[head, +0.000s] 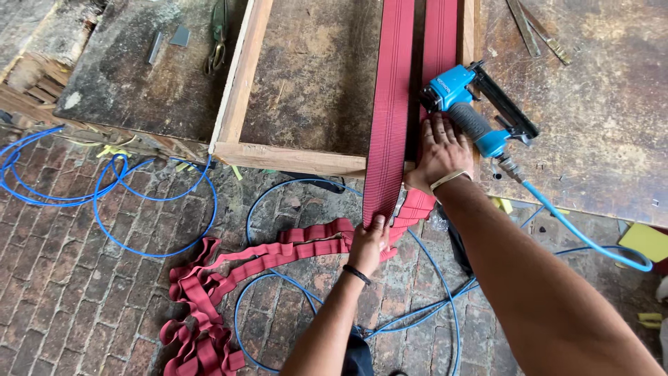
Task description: The person weaves red straps into a wooden frame using a pneumatic nail gun to secure them. They adjust the woven pattern, place the finished panel into a larger wooden structure, and continue attaching straps to another frame.
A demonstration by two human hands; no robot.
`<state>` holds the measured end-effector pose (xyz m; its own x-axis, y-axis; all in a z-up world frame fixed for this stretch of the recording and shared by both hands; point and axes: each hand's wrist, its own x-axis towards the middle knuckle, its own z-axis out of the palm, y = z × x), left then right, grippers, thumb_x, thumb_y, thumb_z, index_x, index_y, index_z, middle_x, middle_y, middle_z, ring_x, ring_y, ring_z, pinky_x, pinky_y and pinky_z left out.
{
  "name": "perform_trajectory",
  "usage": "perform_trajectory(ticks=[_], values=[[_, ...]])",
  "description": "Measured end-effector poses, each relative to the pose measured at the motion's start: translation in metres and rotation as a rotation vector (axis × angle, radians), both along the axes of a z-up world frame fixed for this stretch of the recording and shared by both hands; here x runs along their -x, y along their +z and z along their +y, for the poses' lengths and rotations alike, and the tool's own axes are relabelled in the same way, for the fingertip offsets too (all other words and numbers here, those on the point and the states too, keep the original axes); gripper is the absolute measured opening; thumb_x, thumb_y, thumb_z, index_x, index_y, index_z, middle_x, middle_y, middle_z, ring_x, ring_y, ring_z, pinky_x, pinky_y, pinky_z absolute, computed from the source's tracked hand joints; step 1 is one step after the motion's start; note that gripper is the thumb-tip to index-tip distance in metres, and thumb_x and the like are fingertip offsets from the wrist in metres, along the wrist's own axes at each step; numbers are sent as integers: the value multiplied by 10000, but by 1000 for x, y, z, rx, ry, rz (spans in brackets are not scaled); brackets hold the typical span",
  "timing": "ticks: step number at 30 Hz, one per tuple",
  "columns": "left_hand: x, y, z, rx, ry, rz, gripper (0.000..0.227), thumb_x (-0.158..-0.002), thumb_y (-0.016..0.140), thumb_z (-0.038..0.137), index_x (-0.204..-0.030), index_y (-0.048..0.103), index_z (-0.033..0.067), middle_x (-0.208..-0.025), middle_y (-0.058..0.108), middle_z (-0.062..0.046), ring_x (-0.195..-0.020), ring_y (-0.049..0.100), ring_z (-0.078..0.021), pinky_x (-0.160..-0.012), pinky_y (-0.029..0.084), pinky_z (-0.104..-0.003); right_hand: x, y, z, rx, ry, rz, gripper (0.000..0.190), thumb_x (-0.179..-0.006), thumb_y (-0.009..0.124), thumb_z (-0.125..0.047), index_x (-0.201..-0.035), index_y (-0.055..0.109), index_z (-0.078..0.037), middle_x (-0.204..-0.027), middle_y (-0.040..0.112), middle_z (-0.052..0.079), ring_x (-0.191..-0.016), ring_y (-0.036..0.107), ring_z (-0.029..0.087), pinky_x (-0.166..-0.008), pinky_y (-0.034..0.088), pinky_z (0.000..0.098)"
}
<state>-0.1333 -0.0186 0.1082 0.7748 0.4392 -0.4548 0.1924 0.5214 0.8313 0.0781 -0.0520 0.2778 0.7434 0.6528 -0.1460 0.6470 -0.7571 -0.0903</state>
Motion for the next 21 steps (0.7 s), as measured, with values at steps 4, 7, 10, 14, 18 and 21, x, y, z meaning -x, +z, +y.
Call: perform_trajectory(ticks=[4,7,10,14,18,21], values=[[-17,-44,28,-79,-11,-160,484,-1066,561,468,-775,555,81,-585,442,33,-505,413,-99,-506,430,-289,4,12,1,126,-36,91,1210,-671,743,-497,-1622,123,-79,-1707,86,141,-1577,87,279,-1256,110,435],[-39,-74,52,-13,-43,-69,453,-1014,621,472,-794,573,79,-598,465,31,-505,430,-96,-480,423,-293,-1,11,-3,98,-28,74,1201,-672,736,-474,-1623,123,-71,-1704,98,143,-1575,97,274,-1260,108,416],[-53,-99,73,-104,-125,73,466,-996,623,483,-792,574,67,-587,477,16,-467,444,-114,-413,330,-303,0,-1,1,86,-11,60,1184,-698,719,-468,-1619,103,-53,-1684,91,160,-1551,99,285,-1236,103,419],[-86,-121,89,-142,-165,134,216,-923,676,288,-952,700,74,-660,626,-35,-499,527,-156,-433,392,-348,-5,-8,-11,-122,55,-3,1155,-668,757,-465,-1575,178,-45,-1658,178,162,-1537,172,308,-1234,151,436],[-82,-136,106,-625,-479,86,232,-965,649,273,-1055,752,85,-888,772,-83,-804,717,-206,-694,542,-361,-17,-3,-43,-362,87,-84,865,-694,842,-385,-1450,456,-217,-1641,397,105,-1535,363,274,-1252,366,409],[-76,-139,109,-816,-567,-67,234,-939,656,221,-1124,738,104,-1067,765,-101,-1014,707,-271,-858,543,-396,-51,-4,-39,-281,-427,0,767,-834,801,-369,-1480,437,-175,-1526,499,232,-1345,530,393,-1036,529,473]])
